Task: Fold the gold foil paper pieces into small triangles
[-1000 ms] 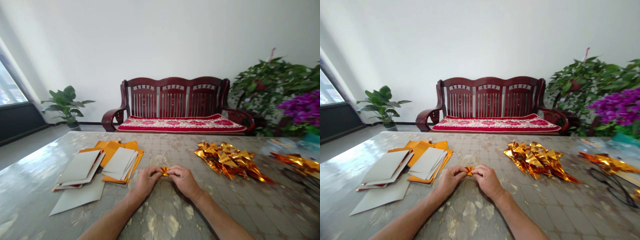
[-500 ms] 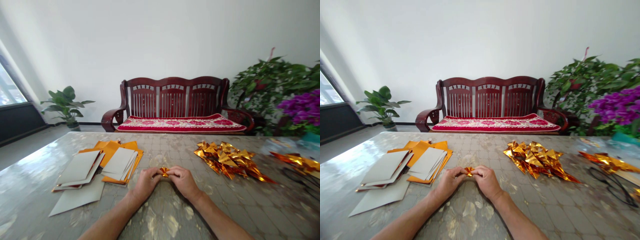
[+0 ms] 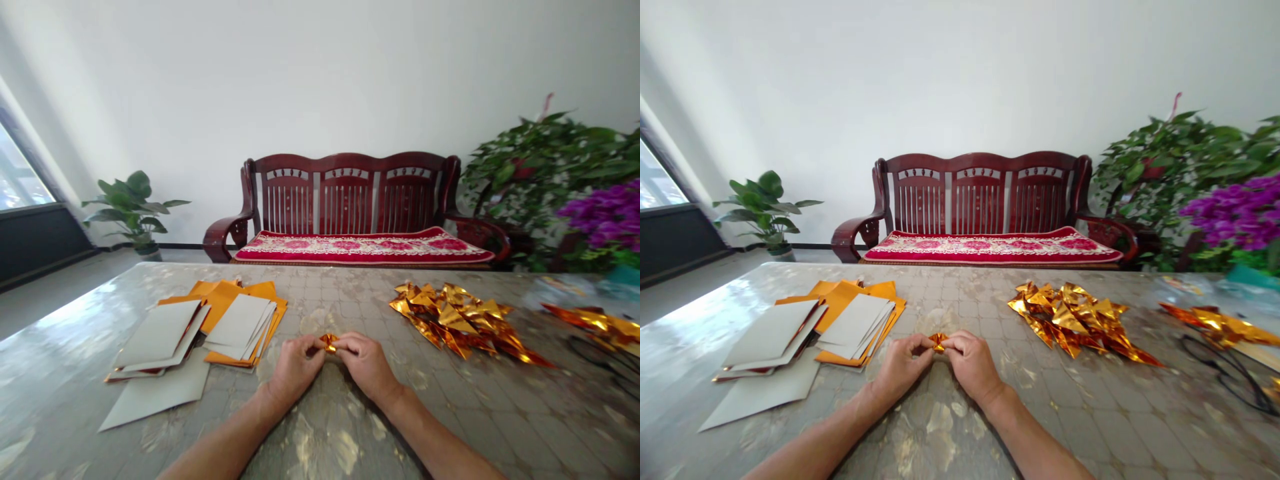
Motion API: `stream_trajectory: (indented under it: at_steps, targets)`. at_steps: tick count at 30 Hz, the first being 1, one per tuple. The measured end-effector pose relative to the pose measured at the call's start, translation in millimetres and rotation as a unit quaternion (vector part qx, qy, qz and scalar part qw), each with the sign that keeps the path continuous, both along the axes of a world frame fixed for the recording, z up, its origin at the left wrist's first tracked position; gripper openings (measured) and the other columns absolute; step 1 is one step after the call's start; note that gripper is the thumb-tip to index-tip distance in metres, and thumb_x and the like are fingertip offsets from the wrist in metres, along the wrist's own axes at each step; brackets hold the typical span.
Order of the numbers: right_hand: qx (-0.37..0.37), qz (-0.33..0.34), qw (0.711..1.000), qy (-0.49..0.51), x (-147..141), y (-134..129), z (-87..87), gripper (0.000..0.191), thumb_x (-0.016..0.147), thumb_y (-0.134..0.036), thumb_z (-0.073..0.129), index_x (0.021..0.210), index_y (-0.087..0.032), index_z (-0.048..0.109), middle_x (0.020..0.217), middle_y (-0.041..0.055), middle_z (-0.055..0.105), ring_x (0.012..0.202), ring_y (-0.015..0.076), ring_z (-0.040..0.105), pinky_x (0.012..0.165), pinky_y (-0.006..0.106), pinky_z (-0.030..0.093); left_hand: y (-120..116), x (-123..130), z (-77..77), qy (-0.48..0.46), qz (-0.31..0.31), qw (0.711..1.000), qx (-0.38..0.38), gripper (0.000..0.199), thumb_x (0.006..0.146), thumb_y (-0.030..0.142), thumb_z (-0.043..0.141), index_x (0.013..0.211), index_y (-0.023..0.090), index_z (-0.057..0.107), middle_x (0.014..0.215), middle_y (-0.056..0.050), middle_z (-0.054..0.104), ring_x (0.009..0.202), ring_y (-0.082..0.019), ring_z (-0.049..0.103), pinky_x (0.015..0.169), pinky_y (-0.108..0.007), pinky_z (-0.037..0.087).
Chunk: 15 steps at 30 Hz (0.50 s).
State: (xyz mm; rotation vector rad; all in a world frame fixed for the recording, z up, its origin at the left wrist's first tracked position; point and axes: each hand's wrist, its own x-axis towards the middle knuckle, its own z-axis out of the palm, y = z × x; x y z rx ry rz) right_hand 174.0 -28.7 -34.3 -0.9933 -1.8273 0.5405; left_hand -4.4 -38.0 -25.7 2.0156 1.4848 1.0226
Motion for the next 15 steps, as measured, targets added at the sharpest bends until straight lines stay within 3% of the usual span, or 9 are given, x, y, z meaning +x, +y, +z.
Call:
stream_trajectory:
  at_steps: [15]
  targets:
    - [0.018, 0.013, 0.999, -0.044, -4.9, -7.3, 4.2, 0.025, 0.083, -0.009, 0.060, 0.090, -0.025, 0.078, 0.082, 0.0031, 0.073, 0.076, 0.0152, 0.068, 0.070, 0.023, 0.053, -3.8, -0.3, -2.6, 0.028, -0.043, 0.997, 0.049, 0.017, 0.081, 0.013, 0.054, 0.074, 0.022, 0.067, 0.074, 0.002, 0.071, 0.069, -0.012, 0.063, 0.067, -0.019, 0.043]
